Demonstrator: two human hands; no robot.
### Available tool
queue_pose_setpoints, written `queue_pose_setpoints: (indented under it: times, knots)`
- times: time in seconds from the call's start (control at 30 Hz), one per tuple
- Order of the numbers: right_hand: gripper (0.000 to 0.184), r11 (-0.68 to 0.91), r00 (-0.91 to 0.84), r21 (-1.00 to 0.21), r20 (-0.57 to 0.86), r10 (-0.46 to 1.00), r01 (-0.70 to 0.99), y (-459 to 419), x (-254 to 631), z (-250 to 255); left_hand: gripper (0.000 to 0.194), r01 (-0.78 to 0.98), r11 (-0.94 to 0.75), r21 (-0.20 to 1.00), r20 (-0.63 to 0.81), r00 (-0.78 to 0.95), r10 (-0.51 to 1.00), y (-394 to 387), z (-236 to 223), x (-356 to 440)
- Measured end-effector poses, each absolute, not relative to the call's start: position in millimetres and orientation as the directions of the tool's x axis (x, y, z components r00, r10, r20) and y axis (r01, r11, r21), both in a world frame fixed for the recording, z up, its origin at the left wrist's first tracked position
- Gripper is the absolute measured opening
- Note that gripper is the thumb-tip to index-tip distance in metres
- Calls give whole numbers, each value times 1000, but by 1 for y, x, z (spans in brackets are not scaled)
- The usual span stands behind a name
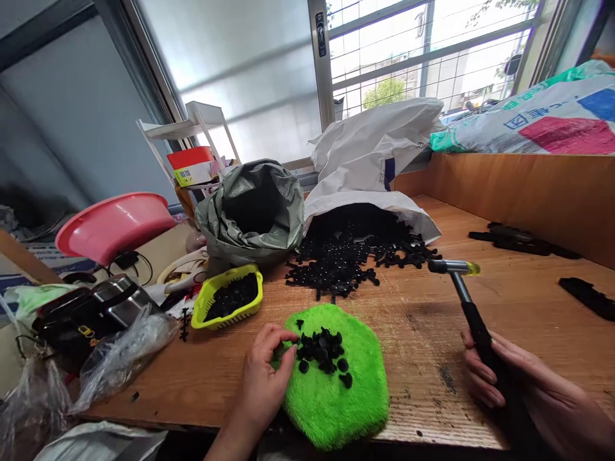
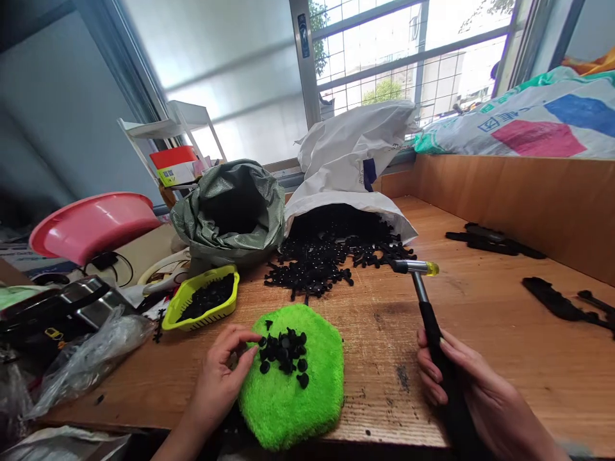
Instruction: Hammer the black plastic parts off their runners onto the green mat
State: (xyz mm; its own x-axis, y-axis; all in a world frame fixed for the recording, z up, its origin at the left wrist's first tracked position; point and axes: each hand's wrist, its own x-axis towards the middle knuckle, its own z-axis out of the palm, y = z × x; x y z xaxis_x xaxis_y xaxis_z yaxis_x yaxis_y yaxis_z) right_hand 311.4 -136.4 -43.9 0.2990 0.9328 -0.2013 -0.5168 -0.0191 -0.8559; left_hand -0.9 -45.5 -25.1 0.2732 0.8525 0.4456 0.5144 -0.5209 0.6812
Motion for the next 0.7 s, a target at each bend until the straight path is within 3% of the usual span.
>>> queue_pose_setpoints:
  times: [0.3,0.5,0.7]
  knots:
    - [33,-57,253,-831,-233,939,-554,-135,319,-54,13,494,-593,636,398,448,800,-57,-23,-9]
    - [30,-38,256,-836,-210,944,-547,-134,319,-55,9,538,-566,625,452,342,824,-62,-27,-13]
    - [27,-18,230,-827,-177,957,-562,-134,326,-68,11,542,-592,596,396,443,804,-68,-29,-10]
